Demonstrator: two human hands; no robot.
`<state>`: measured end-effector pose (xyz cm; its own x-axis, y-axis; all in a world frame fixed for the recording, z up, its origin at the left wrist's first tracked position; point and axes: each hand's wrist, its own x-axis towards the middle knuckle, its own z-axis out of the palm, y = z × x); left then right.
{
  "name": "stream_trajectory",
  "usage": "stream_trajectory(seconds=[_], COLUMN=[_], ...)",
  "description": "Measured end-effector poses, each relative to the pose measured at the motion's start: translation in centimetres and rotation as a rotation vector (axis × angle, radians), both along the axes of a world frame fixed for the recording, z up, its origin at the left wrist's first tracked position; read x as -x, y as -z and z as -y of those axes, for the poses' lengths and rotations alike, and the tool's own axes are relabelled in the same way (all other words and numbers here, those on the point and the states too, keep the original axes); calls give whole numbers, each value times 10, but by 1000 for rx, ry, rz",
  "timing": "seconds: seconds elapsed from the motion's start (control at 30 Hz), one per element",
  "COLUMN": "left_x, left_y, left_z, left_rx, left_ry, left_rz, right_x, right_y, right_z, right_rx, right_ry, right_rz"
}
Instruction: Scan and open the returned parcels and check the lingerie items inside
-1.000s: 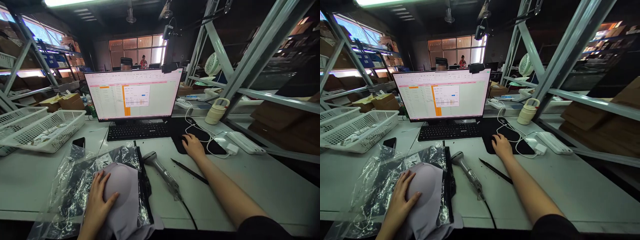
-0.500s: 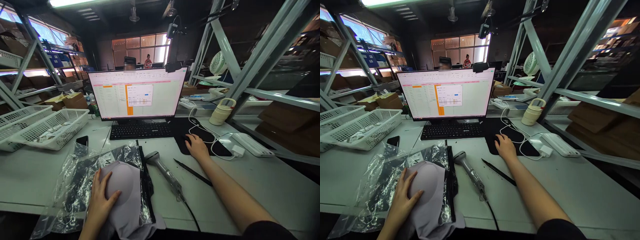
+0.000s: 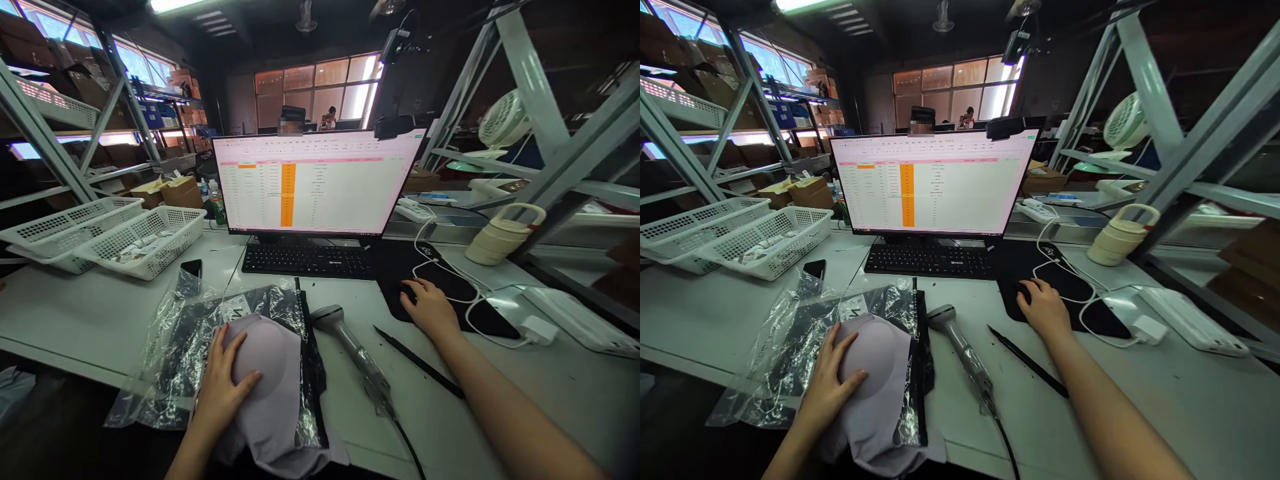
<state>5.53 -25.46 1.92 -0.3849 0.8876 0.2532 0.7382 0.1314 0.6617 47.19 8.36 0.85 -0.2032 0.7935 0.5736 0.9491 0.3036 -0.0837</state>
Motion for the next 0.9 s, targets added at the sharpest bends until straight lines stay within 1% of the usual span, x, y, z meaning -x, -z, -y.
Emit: stream_trajectory(seconds=[0.07, 0.2, 0.47, 0.63, 0.77, 0.83, 0.9], left_x=[-2, -4, -1, -2, -1, -1, -1], left_y=[-3, -7, -3, -3, -2, -1, -1], left_z=[1, 2, 1, 0, -1, -1, -1], left_rx=[17, 0, 17, -14, -35, -45, -52], left_ry=[-16, -41, -26, -20, -9, -2, 0], left_rz=[35, 75, 40, 16, 11, 11, 19], right_x=[-1, -3, -1, -1, 2, 5, 8], right_y=[2, 3, 2, 1, 0, -2, -11], right_z=[-2, -3, 0, -2, 3, 7, 10], right_rx=[-1, 0, 7, -6, -31, -48, -51], right_ry=[-8, -19, -22, -25, -29, -33, -43], right_rz=[-8, -22, -21, -3, 10, 9, -6])
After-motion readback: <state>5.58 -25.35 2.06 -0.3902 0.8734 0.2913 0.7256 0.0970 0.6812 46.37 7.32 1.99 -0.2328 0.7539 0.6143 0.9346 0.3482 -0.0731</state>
